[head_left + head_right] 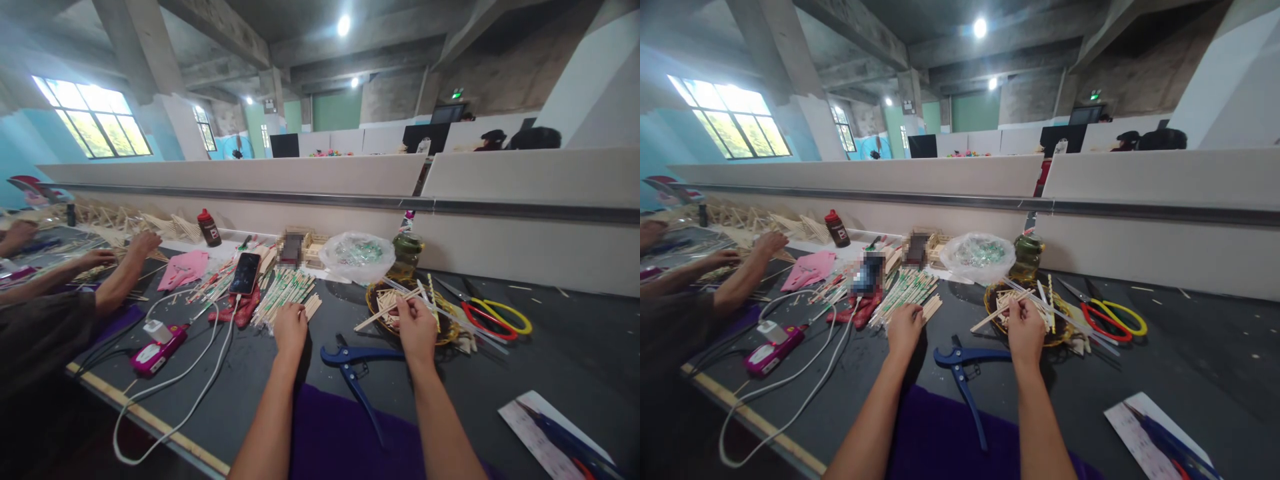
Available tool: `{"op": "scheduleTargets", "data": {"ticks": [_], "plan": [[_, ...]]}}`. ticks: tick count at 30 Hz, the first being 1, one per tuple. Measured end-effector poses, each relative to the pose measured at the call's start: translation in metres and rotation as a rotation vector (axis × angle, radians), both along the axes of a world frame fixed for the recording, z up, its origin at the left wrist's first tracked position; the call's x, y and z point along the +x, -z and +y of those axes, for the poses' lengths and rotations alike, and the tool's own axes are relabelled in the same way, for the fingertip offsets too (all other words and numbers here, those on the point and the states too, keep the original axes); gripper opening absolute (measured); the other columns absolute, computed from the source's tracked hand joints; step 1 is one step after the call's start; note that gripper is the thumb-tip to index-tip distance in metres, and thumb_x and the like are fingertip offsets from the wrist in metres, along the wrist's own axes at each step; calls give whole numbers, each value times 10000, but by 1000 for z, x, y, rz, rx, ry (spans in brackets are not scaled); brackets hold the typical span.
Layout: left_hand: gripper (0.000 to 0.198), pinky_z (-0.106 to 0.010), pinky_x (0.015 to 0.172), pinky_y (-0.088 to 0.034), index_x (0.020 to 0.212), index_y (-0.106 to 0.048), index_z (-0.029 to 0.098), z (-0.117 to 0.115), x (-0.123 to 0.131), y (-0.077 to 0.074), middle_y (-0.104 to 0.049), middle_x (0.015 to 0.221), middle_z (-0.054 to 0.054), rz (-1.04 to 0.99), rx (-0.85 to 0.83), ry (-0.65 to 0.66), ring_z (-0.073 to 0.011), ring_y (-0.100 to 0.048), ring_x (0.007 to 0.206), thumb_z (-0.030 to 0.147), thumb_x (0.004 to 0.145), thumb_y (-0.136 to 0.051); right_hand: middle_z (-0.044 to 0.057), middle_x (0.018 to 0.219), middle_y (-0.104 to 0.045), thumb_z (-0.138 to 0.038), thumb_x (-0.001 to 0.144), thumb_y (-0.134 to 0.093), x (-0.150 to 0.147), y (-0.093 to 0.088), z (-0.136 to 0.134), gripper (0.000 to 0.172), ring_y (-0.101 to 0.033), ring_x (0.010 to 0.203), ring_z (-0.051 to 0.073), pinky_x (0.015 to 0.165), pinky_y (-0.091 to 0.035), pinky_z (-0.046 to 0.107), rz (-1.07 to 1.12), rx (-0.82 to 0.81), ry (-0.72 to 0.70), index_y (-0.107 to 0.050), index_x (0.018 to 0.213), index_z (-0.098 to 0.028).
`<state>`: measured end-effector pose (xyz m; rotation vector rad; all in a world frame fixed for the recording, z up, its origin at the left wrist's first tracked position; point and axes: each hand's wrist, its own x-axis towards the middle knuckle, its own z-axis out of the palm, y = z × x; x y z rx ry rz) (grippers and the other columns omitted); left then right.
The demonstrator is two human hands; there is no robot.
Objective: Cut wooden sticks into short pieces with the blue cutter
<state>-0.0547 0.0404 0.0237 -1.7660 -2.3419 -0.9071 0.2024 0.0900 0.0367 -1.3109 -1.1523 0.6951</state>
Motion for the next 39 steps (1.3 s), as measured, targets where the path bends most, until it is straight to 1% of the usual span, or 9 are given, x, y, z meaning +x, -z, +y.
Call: {"op": "scheduleTargets", "data": {"ticks": [4,9,12,20,24,26,29,35,39], "plan": [[177,-329,811,-420,862,-674,188,0,5,-5,-671,899,-70,-131,139,53,-221,-575,906,198,855,-497,45,659,-665,-537,739,-617,0,-4,-1,356,-654,593,208,419,-494,264,133,9,15,-592,773,-184],[235,-302,830,-448,972,-682,209,-2,31,-13,-689,967,-57,-375,183,418,-186,-604,935,267,897,-467,-3,602,-641,-472,642,-730,-4,-10,-3,346,-629,511,151,367,-462,197,434,-28,-75,-596,736,-167],[272,-301,868,-442,1040,-679,221,-6,49,-15,-697,1022,-54,-445,122,546,-185,-604,981,320,903,-465,-4,640,-661,-442,627,-756,-7,-11,-3,339,-632,517,130,376,-468,174,502,-43,-123,-615,742,-157],[197,-231,595,-403,772,-694,195,-7,67,-10,-644,649,8,-585,-46,556,-138,-565,621,300,827,-537,10,708,-684,-457,636,-757,-16,-13,-8,346,-653,602,138,411,-486,172,470,-75,-220,-647,780,-162],[212,-219,535,-354,733,-671,170,-7,70,-12,-603,590,15,-708,-87,557,-115,-501,545,320,808,-542,18,664,-666,-455,619,-768,-25,-16,-13,364,-650,612,150,416,-481,174,385,-160,-388,-649,780,-151],[207,-215,522,-334,707,-662,163,-8,71,-14,-585,574,18,-731,-94,559,-108,-474,531,322,789,-558,20,656,-658,-442,623,-761,-27,-17,-14,352,-633,590,144,390,-446,166,394,-165,-388,-634,772,-150],[198,-214,511,-315,683,-658,161,-8,69,-15,-563,560,22,-747,-93,566,-105,-450,524,327,760,-585,11,673,-645,-396,627,-741,-21,-19,-10,306,-591,556,118,357,-384,153,488,-110,-255,-614,765,-154],[212,-217,530,-328,670,-650,167,-3,50,-16,-567,556,18,-783,-23,491,-113,-460,535,345,762,-581,-33,614,-592,-334,652,-643,28,-20,3,202,-527,471,96,359,-368,174,671,105,282,-522,731,-192],[249,-210,529,-347,681,-640,166,0,39,-16,-567,571,16,-900,89,383,-108,-465,540,390,773,-585,-19,617,-590,-336,702,-621,43,-18,4,178,-552,478,131,379,-402,217,435,205,419,-541,775,-195]]}}
